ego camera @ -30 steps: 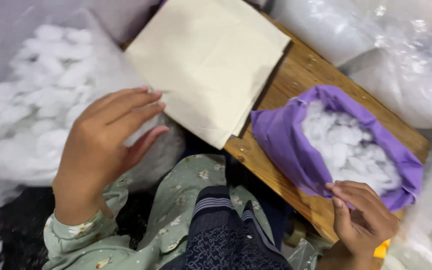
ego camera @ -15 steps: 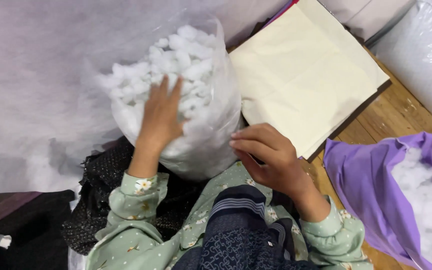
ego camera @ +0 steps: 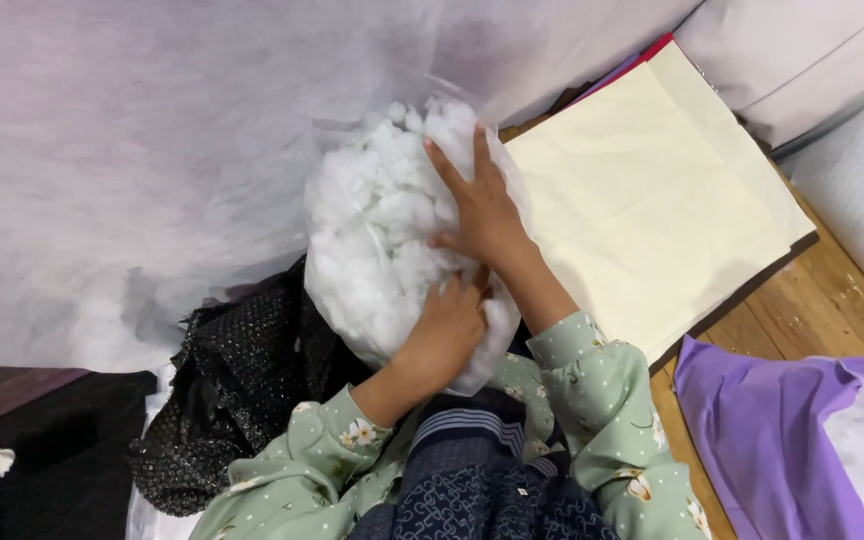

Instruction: Stuffing a purple pillowcase with white fiberfill material on a wooden workbench

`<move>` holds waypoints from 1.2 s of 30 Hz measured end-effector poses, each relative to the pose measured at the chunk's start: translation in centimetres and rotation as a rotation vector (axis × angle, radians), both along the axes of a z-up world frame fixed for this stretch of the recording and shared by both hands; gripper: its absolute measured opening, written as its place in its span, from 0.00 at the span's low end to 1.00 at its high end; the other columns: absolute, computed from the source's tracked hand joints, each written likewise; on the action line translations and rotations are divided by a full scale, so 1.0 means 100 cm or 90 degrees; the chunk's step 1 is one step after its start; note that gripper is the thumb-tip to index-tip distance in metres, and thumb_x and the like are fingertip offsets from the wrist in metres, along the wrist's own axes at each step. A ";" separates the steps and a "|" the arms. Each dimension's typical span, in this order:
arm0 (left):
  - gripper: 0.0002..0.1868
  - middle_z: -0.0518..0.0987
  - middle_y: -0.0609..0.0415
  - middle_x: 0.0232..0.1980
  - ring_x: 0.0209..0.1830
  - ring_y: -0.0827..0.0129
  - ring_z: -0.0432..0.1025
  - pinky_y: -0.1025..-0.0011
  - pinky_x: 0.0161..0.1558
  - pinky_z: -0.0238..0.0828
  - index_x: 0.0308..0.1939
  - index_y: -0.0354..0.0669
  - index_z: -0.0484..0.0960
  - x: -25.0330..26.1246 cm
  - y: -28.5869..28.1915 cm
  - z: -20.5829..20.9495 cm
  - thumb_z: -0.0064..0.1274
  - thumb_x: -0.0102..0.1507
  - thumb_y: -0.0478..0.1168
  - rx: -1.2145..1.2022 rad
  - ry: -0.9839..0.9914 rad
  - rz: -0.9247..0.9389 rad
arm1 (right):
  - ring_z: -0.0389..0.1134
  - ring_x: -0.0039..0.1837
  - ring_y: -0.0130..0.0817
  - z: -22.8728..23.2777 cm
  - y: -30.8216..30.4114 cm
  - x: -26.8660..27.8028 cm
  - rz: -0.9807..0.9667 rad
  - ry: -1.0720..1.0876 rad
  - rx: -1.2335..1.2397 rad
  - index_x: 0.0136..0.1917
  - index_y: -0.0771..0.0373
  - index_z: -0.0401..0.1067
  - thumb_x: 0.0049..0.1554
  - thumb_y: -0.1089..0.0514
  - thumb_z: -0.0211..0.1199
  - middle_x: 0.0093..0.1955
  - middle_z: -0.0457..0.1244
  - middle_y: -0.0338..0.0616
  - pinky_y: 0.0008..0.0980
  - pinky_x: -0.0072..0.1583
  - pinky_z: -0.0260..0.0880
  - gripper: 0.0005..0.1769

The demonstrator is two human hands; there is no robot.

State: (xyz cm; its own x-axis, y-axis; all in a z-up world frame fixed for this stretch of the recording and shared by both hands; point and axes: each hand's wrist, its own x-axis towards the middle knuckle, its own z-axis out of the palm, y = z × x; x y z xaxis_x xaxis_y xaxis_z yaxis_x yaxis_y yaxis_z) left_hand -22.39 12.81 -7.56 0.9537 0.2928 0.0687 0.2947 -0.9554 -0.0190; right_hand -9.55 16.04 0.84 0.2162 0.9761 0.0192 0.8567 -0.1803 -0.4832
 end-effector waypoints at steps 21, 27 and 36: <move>0.84 0.43 0.31 0.84 0.82 0.26 0.38 0.36 0.78 0.41 0.83 0.56 0.32 -0.004 0.020 0.115 0.81 0.39 0.60 -0.612 -0.503 -0.053 | 0.63 0.38 0.29 -0.028 -0.096 0.076 0.036 0.356 0.551 0.38 0.63 0.75 0.48 0.66 0.71 0.36 0.66 0.43 0.29 0.45 0.66 0.05; 0.48 0.58 0.40 0.83 0.84 0.47 0.63 0.57 0.83 0.75 0.83 0.59 0.48 0.044 -0.015 0.140 0.67 0.70 0.39 -0.504 -0.644 -0.307 | 0.62 0.46 0.19 0.012 -0.169 0.067 -0.060 0.431 0.598 0.45 0.57 0.70 0.52 0.55 0.72 0.44 0.65 0.32 0.24 0.48 0.62 0.12; 0.57 0.56 0.57 0.88 0.91 0.58 0.56 0.52 0.96 0.56 0.85 0.58 0.49 0.141 -0.105 0.128 0.74 0.63 0.55 -0.744 -0.413 -0.721 | 0.64 0.50 0.28 -0.014 -0.350 0.080 -0.393 0.098 0.712 0.48 0.58 0.70 0.50 0.58 0.70 0.48 0.66 0.39 0.30 0.55 0.62 0.14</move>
State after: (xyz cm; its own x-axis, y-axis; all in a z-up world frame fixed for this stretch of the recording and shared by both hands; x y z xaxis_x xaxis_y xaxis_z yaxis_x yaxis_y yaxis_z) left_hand -8.25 2.28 5.22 0.6100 -0.2692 0.7453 -0.7875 -0.1014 0.6079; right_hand -1.56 -18.96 -0.58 0.6979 0.1830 0.6925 0.6984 0.0404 -0.7145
